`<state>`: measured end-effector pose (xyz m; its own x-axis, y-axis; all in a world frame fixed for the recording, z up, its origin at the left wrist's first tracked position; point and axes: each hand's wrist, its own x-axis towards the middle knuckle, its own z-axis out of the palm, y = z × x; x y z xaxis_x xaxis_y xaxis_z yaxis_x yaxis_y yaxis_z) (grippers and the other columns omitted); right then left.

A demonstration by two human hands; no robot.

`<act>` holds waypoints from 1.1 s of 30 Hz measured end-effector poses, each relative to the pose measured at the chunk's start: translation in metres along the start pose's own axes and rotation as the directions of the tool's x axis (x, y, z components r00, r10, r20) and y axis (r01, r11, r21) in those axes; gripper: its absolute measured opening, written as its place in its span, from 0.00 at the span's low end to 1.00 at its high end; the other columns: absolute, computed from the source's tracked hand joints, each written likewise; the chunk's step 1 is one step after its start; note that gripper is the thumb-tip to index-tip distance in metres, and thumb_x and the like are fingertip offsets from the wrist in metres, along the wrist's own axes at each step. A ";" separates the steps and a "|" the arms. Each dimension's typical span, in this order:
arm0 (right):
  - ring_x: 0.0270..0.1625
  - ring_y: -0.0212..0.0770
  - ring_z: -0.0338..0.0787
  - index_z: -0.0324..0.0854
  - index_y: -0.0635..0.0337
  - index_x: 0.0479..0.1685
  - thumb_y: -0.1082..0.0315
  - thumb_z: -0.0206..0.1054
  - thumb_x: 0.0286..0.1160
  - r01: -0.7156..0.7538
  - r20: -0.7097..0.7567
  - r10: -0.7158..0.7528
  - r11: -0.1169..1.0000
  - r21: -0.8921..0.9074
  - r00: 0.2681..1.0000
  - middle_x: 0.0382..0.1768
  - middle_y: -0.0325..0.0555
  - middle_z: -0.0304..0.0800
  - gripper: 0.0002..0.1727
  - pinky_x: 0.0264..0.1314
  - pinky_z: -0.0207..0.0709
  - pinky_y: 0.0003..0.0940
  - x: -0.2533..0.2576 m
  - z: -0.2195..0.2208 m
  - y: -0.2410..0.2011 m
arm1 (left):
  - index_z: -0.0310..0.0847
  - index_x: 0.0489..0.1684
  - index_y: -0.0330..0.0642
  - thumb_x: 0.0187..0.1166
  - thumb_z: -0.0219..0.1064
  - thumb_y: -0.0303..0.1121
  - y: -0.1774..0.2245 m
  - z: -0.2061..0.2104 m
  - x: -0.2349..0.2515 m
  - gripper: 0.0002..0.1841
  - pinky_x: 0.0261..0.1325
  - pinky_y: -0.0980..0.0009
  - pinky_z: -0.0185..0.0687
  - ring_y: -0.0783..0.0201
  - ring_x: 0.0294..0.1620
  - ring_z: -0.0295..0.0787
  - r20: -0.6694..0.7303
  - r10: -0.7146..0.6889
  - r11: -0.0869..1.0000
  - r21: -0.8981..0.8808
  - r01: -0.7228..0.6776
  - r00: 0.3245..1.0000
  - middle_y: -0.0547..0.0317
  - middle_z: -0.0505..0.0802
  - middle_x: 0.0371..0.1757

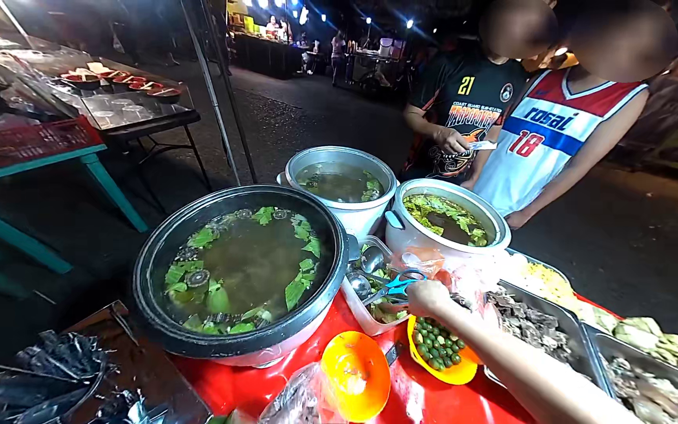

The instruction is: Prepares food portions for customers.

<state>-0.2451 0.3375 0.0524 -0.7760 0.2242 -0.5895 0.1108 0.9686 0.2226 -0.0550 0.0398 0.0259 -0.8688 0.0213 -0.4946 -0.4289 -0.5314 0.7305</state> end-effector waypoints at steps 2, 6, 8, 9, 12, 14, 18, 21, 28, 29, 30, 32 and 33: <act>0.72 0.70 0.82 0.85 0.67 0.60 0.52 0.73 0.70 0.009 0.032 -0.010 0.999 0.048 0.999 0.66 0.69 0.85 0.28 0.68 0.71 0.75 0.007 -0.001 0.027 | 0.77 0.70 0.35 0.92 0.48 0.28 0.004 0.004 0.007 0.17 0.35 0.66 0.92 0.65 0.36 0.93 0.059 0.002 1.000 -0.001 -0.002 0.998 0.55 0.94 0.46; 0.48 0.47 0.88 0.84 0.54 0.70 0.53 0.70 0.80 0.066 0.128 -0.119 0.933 0.354 0.985 0.52 0.54 0.91 0.24 0.56 0.79 0.50 -0.003 -0.007 0.074 | 0.70 0.79 0.36 0.93 0.44 0.31 0.007 0.024 0.027 0.21 0.34 0.66 0.91 0.64 0.38 0.92 0.196 -0.020 0.999 0.043 0.012 0.980 0.51 0.91 0.59; 0.35 0.34 0.82 0.86 0.51 0.66 0.54 0.70 0.80 0.058 0.103 -0.127 0.862 0.504 0.987 0.42 0.44 0.90 0.20 0.43 0.76 0.36 -0.013 -0.011 0.090 | 0.68 0.81 0.37 0.94 0.44 0.32 0.005 0.041 0.039 0.21 0.35 0.67 0.91 0.64 0.41 0.92 0.221 -0.019 0.999 0.041 0.010 0.975 0.51 0.89 0.62; 0.31 0.31 0.81 0.87 0.52 0.63 0.55 0.71 0.80 0.054 0.081 -0.120 0.825 0.562 0.989 0.38 0.41 0.90 0.18 0.38 0.75 0.33 -0.017 -0.014 0.098 | 0.68 0.81 0.38 0.94 0.45 0.32 0.004 0.050 0.045 0.21 0.37 0.66 0.91 0.64 0.42 0.92 0.227 -0.012 1.000 0.028 0.006 0.974 0.51 0.90 0.62; 0.25 0.28 0.77 0.87 0.54 0.57 0.57 0.67 0.84 0.098 0.024 -0.156 0.725 0.681 0.988 0.32 0.37 0.87 0.14 0.28 0.70 0.27 -0.034 -0.024 0.121 | 0.73 0.76 0.39 0.95 0.48 0.36 0.002 0.090 0.059 0.19 0.34 0.65 0.88 0.61 0.34 0.90 0.150 -0.005 1.000 -0.010 0.006 0.989 0.49 0.91 0.48; 0.21 0.27 0.76 0.87 0.55 0.55 0.59 0.64 0.86 0.148 -0.022 -0.200 0.646 0.748 0.980 0.28 0.36 0.86 0.13 0.23 0.69 0.24 -0.052 -0.032 0.136 | 0.74 0.75 0.39 0.94 0.49 0.39 -0.004 0.111 0.080 0.20 0.35 0.63 0.87 0.59 0.35 0.89 0.148 -0.006 0.999 -0.035 0.012 0.989 0.47 0.91 0.46; 0.20 0.25 0.77 0.88 0.56 0.50 0.62 0.63 0.87 0.265 -0.074 -0.332 0.581 0.770 0.940 0.28 0.35 0.88 0.11 0.20 0.68 0.20 -0.083 -0.044 0.156 | 0.76 0.73 0.46 0.93 0.47 0.53 -0.014 0.144 0.115 0.25 0.30 0.60 0.82 0.56 0.31 0.85 0.107 -0.017 0.995 -0.098 0.027 0.994 0.47 0.90 0.47; 0.31 0.32 0.82 0.88 0.53 0.64 0.59 0.67 0.84 0.418 -0.099 -0.425 0.773 0.477 0.900 0.38 0.42 0.91 0.16 0.36 0.76 0.32 -0.107 -0.055 0.139 | 0.74 0.78 0.49 0.93 0.36 0.58 -0.012 0.165 0.109 0.32 0.26 0.61 0.82 0.56 0.32 0.87 0.132 0.013 0.991 -0.131 0.005 0.991 0.46 0.90 0.50; 0.58 0.70 0.87 0.85 0.72 0.46 0.74 0.61 0.77 0.403 -0.179 -0.449 0.882 -0.245 0.875 0.51 0.69 0.88 0.10 0.55 0.77 0.71 -0.153 -0.054 0.026 | 0.78 0.72 0.40 0.95 0.46 0.45 -0.039 0.181 0.074 0.22 0.37 0.64 0.88 0.60 0.37 0.90 0.254 0.084 0.994 0.051 -0.100 0.964 0.48 0.92 0.50; 0.61 0.71 0.86 0.82 0.79 0.49 0.78 0.57 0.79 0.409 -0.155 -0.470 0.858 -0.309 0.869 0.54 0.73 0.86 0.11 0.59 0.76 0.69 -0.156 -0.048 0.012 | 0.77 0.72 0.39 0.96 0.46 0.41 -0.043 0.179 0.072 0.21 0.42 0.66 0.87 0.63 0.41 0.89 0.252 0.119 0.985 0.089 -0.145 0.961 0.50 0.91 0.52; 0.64 0.72 0.83 0.79 0.84 0.54 0.81 0.53 0.81 0.411 -0.118 -0.485 0.828 -0.380 0.867 0.58 0.76 0.83 0.13 0.64 0.74 0.66 -0.158 -0.042 0.000 | 0.74 0.74 0.36 0.96 0.45 0.39 -0.046 0.176 0.071 0.21 0.52 0.65 0.86 0.62 0.50 0.88 0.254 0.149 0.979 0.100 -0.179 0.956 0.49 0.89 0.58; 0.66 0.70 0.82 0.74 0.87 0.58 0.83 0.49 0.83 0.392 -0.070 -0.484 0.778 -0.492 0.872 0.61 0.76 0.80 0.15 0.66 0.74 0.61 -0.163 -0.039 -0.013 | 0.72 0.76 0.35 0.96 0.44 0.37 -0.048 0.170 0.073 0.21 0.56 0.63 0.84 0.61 0.53 0.86 0.223 0.142 0.984 0.069 -0.161 0.964 0.47 0.87 0.61; 0.65 0.69 0.83 0.75 0.85 0.56 0.83 0.48 0.83 0.400 -0.081 -0.500 0.770 -0.498 0.862 0.59 0.75 0.81 0.14 0.66 0.74 0.60 -0.168 -0.043 -0.013 | 0.73 0.74 0.36 0.96 0.44 0.38 -0.047 0.169 0.074 0.20 0.48 0.64 0.84 0.61 0.48 0.86 0.197 0.112 0.991 0.049 -0.123 0.974 0.48 0.88 0.56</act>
<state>-0.1429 0.2826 0.1823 -0.7746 -0.2993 -0.5571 -0.5338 0.7818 0.3223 -0.1414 0.2096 0.0345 -0.9429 0.1287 -0.3073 -0.3300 -0.4879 0.8081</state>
